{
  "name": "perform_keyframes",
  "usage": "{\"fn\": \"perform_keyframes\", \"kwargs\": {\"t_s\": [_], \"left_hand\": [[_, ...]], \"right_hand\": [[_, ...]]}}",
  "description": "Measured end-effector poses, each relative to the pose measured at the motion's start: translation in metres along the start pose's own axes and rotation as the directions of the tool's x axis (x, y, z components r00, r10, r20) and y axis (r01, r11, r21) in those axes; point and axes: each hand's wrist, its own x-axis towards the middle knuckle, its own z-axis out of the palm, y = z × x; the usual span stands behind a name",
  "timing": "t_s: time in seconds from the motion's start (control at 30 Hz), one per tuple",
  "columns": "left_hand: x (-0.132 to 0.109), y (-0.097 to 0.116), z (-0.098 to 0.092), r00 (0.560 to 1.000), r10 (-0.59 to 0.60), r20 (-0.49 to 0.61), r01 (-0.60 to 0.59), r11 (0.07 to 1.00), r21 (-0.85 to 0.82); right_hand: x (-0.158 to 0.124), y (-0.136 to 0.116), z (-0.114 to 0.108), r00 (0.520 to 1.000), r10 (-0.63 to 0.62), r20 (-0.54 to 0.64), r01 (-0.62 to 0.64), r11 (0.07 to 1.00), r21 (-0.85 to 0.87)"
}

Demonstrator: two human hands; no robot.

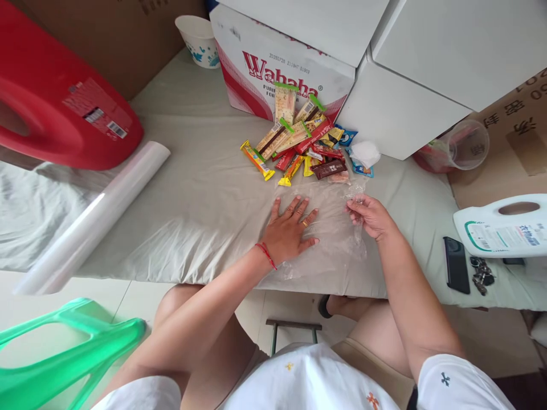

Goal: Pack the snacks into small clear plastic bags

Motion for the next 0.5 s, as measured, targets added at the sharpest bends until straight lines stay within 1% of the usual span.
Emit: {"fn": "perform_keyframes", "kwargs": {"t_s": [0.07,0.13,0.2,0.23,0.3,0.37,0.4,0.43,0.5], "left_hand": [[-0.001,-0.002,-0.002,1.000,-0.002,0.016,0.002,1.000,0.002],[0.000,-0.003,-0.004,1.000,-0.016,0.023,0.016,1.000,-0.002],[0.001,-0.004,-0.005,0.999,-0.025,0.029,0.025,1.000,-0.007],[0.002,-0.004,-0.005,0.999,-0.028,0.032,0.028,1.000,-0.009],[0.004,-0.005,-0.005,0.999,-0.034,0.029,0.034,0.999,-0.016],[0.005,-0.007,-0.005,0.999,-0.037,0.014,0.037,0.999,-0.022],[0.005,-0.008,-0.004,0.999,-0.037,0.004,0.037,0.999,-0.025],[0.005,-0.009,-0.004,0.999,-0.037,-0.003,0.036,0.999,-0.026],[0.005,-0.011,-0.003,0.999,-0.033,-0.011,0.033,0.999,-0.026]], "right_hand": [[0.001,-0.005,-0.015,1.000,0.010,-0.002,-0.010,0.999,0.030],[0.000,-0.005,-0.027,0.999,-0.004,-0.042,0.008,0.995,0.100],[-0.003,-0.001,-0.032,0.997,0.010,-0.078,0.000,0.991,0.135],[-0.006,0.001,-0.032,0.997,0.030,-0.067,-0.022,0.992,0.125],[-0.015,0.006,-0.028,0.995,0.096,0.023,-0.097,0.994,0.040],[-0.026,0.011,-0.025,0.979,0.163,0.120,-0.152,0.984,-0.096],[-0.030,0.014,-0.026,0.976,0.179,0.128,-0.158,0.975,-0.155],[-0.035,0.016,-0.029,0.978,0.178,0.106,-0.155,0.969,-0.194],[-0.042,0.021,-0.041,0.990,0.141,0.010,-0.137,0.971,-0.198]]}}
